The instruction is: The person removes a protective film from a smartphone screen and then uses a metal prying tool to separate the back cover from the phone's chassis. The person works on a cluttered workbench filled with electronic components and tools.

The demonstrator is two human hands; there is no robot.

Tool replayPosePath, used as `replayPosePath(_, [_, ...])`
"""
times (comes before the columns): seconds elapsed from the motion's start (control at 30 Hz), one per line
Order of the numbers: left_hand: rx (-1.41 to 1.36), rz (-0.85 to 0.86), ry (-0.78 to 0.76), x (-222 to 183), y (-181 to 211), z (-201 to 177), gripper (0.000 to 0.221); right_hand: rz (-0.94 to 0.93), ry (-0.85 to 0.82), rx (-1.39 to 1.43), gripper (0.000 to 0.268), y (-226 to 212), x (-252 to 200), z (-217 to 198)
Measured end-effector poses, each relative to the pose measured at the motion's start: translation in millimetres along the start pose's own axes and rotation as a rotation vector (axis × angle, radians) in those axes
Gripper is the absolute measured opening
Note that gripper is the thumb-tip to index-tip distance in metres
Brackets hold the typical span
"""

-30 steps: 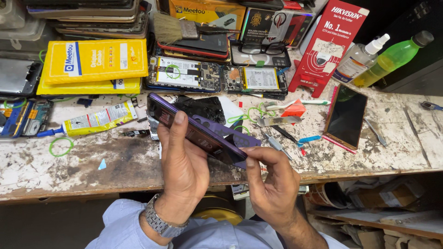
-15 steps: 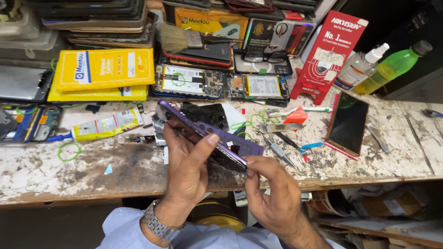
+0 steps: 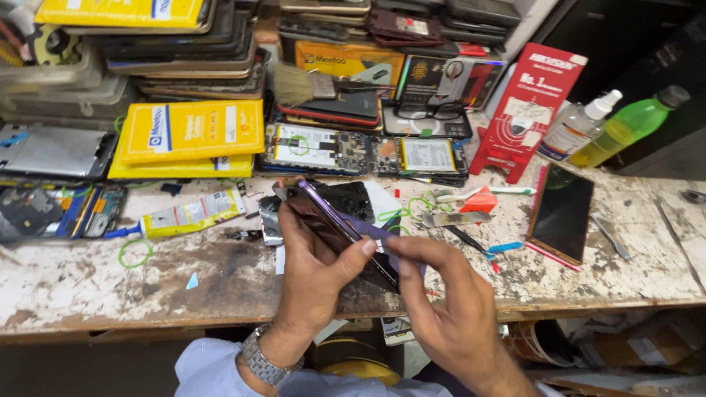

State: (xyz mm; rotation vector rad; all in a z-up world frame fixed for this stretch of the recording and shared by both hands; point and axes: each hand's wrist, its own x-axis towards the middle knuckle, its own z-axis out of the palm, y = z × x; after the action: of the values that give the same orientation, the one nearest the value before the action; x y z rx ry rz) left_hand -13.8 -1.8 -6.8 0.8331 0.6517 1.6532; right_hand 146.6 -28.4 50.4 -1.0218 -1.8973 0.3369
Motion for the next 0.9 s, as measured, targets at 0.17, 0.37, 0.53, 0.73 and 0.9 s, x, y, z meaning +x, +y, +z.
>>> replayPosePath(0.17, [0.223,0.054,-0.029,-3,-9,8,0.103,0.023,-0.150,-0.009,0.027,-18,39,1])
replayPosePath(0.37, [0.180,0.107,-0.011,0,-21,1,0.103,-0.024,-0.172,-0.034,0.031,-15,45,5])
replayPosePath(0.53, [0.380,0.009,0.081,1,-17,9,0.098,-0.056,-0.119,-0.174,0.031,-14,54,12])
replayPosePath(0.73, [0.365,0.096,-0.014,-1,-12,8,0.107,-0.184,-0.091,-0.221,0.034,-18,63,4])
replayPosePath(0.9, [0.348,0.115,-0.067,-4,-15,9,0.112,-0.167,-0.193,-0.095,0.034,-24,73,-7])
